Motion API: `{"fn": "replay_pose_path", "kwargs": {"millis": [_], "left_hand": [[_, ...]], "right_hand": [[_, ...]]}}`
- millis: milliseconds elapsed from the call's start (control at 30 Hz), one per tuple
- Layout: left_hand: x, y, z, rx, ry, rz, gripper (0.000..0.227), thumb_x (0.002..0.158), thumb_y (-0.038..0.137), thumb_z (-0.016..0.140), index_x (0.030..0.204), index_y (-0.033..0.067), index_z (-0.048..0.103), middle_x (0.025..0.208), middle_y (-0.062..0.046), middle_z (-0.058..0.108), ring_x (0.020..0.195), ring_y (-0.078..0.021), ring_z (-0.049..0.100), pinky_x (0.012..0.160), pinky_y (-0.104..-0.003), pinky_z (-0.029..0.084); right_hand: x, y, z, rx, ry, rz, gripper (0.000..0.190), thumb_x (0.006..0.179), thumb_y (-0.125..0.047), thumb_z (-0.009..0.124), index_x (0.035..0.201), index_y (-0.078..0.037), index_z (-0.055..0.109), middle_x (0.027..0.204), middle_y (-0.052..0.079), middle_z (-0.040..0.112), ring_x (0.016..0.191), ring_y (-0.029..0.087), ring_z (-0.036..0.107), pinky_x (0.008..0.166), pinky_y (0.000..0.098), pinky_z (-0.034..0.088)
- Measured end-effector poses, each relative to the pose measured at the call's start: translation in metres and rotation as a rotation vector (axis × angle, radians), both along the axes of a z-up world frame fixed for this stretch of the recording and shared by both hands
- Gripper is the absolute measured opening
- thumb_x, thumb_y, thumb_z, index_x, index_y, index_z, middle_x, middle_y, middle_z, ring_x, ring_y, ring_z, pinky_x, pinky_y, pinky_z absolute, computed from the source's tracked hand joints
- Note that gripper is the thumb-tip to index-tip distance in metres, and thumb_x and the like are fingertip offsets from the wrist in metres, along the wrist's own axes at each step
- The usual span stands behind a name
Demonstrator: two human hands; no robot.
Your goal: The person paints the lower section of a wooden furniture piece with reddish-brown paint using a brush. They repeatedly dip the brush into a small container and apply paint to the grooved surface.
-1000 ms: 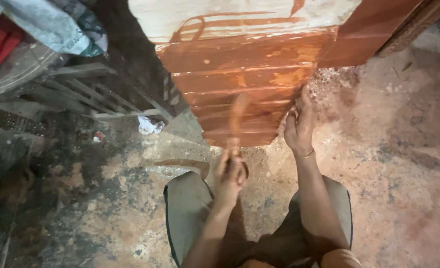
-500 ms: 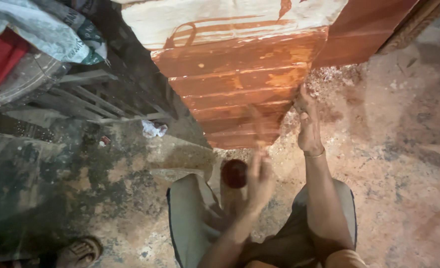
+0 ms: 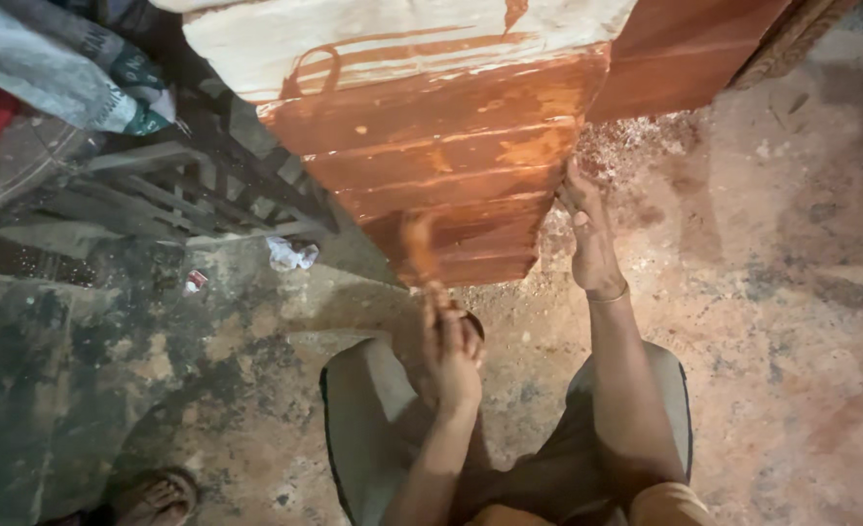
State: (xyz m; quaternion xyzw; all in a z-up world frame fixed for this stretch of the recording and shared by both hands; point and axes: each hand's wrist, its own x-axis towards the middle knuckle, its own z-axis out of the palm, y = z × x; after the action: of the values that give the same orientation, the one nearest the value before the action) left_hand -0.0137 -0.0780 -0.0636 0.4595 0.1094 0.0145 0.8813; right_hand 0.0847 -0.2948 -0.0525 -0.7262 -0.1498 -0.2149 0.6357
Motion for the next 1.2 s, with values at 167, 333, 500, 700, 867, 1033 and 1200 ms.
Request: {"fn": "replay_pose_path", "kwargs": {"millis": [167,333,500,700,867,1033,1200], "left_hand": [[0.002,0.002,0.005,0.197,-0.042,0.125,0.052,0.11,0.036,0.047,0.156,0.0116,0.047,0.088,-0.003,0.054,0.051,-0.0034,0.043,0.038,-0.02,0.036],[0.001,-0.031,0.001,0.154,-0.073,-0.202,0.063,0.103,0.041,0.046,0.16,0.0169,0.035,0.093,0.001,0.056,0.05,-0.0008,0.043,0.035,-0.018,0.037],[0.013,-0.039,-0.015,0.071,-0.216,-0.612,0.065,0.108,0.037,0.052,0.164,0.0126,0.032,0.096,0.001,0.056,0.054,0.0006,0.038,0.041,-0.015,0.036],[0.028,0.008,-0.025,0.286,-0.397,-0.782,0.063,0.113,0.038,0.049,0.167,0.0125,0.03,0.096,0.001,0.056,0.061,-0.0004,0.044,0.048,-0.017,0.045],[0.018,0.027,-0.035,0.113,-0.283,-0.252,0.054,0.109,0.03,0.05,0.158,0.007,0.042,0.097,-0.003,0.059,0.051,-0.001,0.043,0.037,-0.018,0.038],[0.006,0.045,-0.061,0.142,-0.151,0.202,0.047,0.109,0.028,0.048,0.153,0.0121,0.044,0.097,-0.001,0.058,0.05,-0.0018,0.043,0.035,-0.019,0.037],[0.023,0.061,-0.089,0.113,0.041,0.227,0.048,0.107,0.023,0.047,0.154,0.0175,0.039,0.096,-0.003,0.056,0.048,-0.0047,0.044,0.034,-0.022,0.037]], "right_hand": [[0.001,-0.003,0.002,0.014,0.003,0.017,0.082,0.11,-0.063,0.03,0.163,-0.001,0.024,0.173,0.023,0.02,0.162,0.041,0.021,0.131,0.0561,0.025],[-0.001,0.002,0.007,0.016,-0.018,0.048,0.084,0.11,-0.063,0.032,0.164,0.0,0.021,0.171,0.023,0.023,0.161,0.039,0.023,0.131,0.0542,0.025],[-0.002,0.001,0.007,0.0,-0.032,0.026,0.085,0.11,-0.063,0.033,0.165,0.001,0.023,0.17,0.021,0.027,0.159,0.035,0.031,0.132,0.0522,0.029],[-0.003,0.002,0.007,-0.001,-0.016,0.027,0.081,0.111,-0.06,0.032,0.163,0.001,0.022,0.172,0.023,0.022,0.16,0.037,0.026,0.13,0.0525,0.027],[-0.003,0.003,0.013,-0.028,-0.014,0.022,0.084,0.111,-0.063,0.031,0.165,0.001,0.019,0.171,0.023,0.022,0.161,0.036,0.023,0.132,0.0523,0.026],[-0.003,0.004,0.009,0.014,-0.02,0.027,0.086,0.11,-0.063,0.035,0.165,0.002,0.021,0.17,0.023,0.026,0.161,0.036,0.026,0.132,0.0528,0.025],[0.0,0.003,0.007,0.022,-0.029,0.041,0.088,0.11,-0.063,0.036,0.165,0.003,0.018,0.171,0.023,0.023,0.161,0.036,0.023,0.132,0.0523,0.023]]}}
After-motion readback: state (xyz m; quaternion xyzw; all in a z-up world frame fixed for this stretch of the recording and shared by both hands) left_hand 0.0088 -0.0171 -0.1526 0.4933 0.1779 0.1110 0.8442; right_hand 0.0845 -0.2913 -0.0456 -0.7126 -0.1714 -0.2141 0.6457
